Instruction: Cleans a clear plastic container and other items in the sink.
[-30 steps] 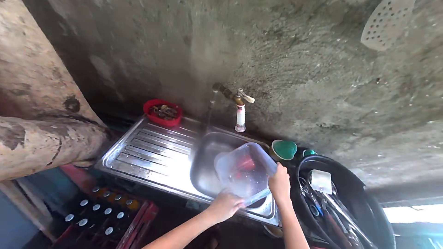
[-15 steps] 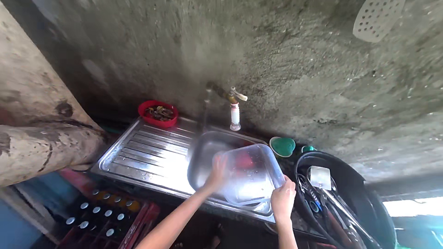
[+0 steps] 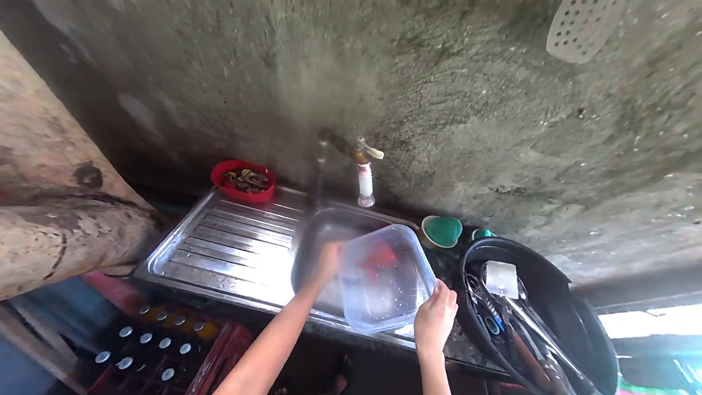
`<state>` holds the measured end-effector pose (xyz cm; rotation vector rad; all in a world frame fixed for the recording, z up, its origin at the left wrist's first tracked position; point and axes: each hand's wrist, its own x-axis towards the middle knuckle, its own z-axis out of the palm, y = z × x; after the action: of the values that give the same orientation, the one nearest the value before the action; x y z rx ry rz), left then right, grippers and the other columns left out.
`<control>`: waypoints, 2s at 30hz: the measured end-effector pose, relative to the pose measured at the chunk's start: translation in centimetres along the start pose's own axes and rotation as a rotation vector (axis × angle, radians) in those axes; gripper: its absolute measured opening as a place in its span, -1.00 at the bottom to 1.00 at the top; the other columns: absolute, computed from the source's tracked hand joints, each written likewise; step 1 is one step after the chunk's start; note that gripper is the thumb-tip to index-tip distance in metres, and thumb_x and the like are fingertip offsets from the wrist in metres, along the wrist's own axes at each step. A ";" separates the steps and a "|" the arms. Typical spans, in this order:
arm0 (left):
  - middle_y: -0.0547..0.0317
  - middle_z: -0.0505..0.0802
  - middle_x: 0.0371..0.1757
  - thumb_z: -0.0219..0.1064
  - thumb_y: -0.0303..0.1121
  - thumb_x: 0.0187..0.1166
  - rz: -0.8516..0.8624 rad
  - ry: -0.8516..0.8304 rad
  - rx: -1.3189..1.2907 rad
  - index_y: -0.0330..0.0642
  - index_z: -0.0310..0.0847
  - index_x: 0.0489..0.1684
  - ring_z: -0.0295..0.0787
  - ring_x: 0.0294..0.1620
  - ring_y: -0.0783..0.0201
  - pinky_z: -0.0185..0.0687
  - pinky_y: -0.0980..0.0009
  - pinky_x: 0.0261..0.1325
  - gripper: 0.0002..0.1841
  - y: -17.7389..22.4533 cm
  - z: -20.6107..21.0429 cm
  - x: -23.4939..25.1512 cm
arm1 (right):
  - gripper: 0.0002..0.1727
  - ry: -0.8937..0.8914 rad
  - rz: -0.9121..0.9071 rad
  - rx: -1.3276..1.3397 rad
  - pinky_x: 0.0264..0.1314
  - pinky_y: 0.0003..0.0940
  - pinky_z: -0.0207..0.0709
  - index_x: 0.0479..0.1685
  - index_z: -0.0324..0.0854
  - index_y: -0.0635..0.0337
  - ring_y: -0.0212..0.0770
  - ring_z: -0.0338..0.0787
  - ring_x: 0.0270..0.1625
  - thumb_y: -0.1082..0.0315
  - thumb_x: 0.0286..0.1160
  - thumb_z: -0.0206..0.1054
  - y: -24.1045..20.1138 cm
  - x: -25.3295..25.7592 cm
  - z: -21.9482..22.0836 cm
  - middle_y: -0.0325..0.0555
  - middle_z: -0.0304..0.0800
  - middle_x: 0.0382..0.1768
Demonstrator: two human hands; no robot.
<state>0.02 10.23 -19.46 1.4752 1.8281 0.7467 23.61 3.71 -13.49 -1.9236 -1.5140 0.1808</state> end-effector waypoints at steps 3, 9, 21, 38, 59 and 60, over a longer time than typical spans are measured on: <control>-0.36 0.81 0.19 0.06 -0.51 0.77 0.009 0.039 -0.084 -0.49 0.60 0.37 0.78 0.24 -0.11 0.57 0.10 0.44 -0.65 -0.3 -0.5 -0.7 | -0.61 -0.028 -0.015 0.001 0.38 0.23 0.51 0.31 0.62 0.51 0.46 0.69 0.30 0.42 0.86 -0.03 0.6 0.4 0.1 0.50 0.68 0.21; -0.33 0.83 0.04 0.07 -0.27 0.84 -0.109 0.176 -0.040 -0.50 0.68 0.15 0.80 0.15 -0.13 0.59 0.00 0.35 -0.60 1.3 -2.4 -2.3 | -0.58 -0.134 0.050 -0.057 0.36 0.24 0.52 0.17 0.65 0.56 0.38 0.76 0.27 0.34 0.88 -0.03 1.2 2.1 1.0 0.47 0.74 0.17; -0.36 0.57 0.56 0.22 -0.51 0.61 -0.262 -0.123 -0.258 0.06 -0.43 0.95 0.68 0.39 -0.22 0.57 -0.23 0.34 -0.04 1.3 -5.9 -5.7 | -0.49 -0.312 -0.117 0.117 0.61 0.18 0.35 0.65 0.34 0.45 0.39 0.56 0.51 0.38 0.82 -0.07 -3.1 6.3 1.5 0.52 0.54 0.43; -0.28 0.16 0.85 0.04 -0.71 0.48 -0.058 0.729 -0.817 -0.43 -0.06 0.84 0.10 0.86 0.09 0.06 0.25 0.84 -0.22 -4.5 5.5 -5.7 | -0.39 -0.282 -0.905 0.294 0.35 0.37 0.36 0.11 0.67 0.51 0.42 0.53 0.35 0.14 0.92 -0.20 -21.3 19.3 5.5 0.41 0.55 0.25; -0.24 -0.02 0.90 0.16 -0.82 0.40 -0.429 0.532 -1.030 -0.11 -0.38 0.94 0.04 0.85 -0.09 0.18 -0.03 0.76 0.04 -1.6 4.4 -6.2 | -0.34 -0.070 -0.859 0.090 0.25 0.28 0.53 0.03 0.65 0.52 0.38 0.75 0.21 0.11 0.95 -0.28 -21.8 16.2 5.1 0.40 0.78 0.00; -0.29 -0.02 0.88 0.17 -0.82 0.42 -0.502 0.477 -1.047 -0.05 -0.43 0.95 0.10 0.81 -0.17 0.27 -0.12 0.68 0.06 -0.9 3.7 -6.3 | -0.33 -0.052 -0.830 -0.007 0.20 0.29 0.53 0.02 0.65 0.48 0.37 0.78 0.14 0.09 0.95 -0.30 -22.1 14.8 4.4 0.38 0.79 -0.06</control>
<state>3.29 3.91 -21.59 0.1636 1.5609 1.5336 8.17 21.07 0.23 -1.1575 -2.2022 -0.1464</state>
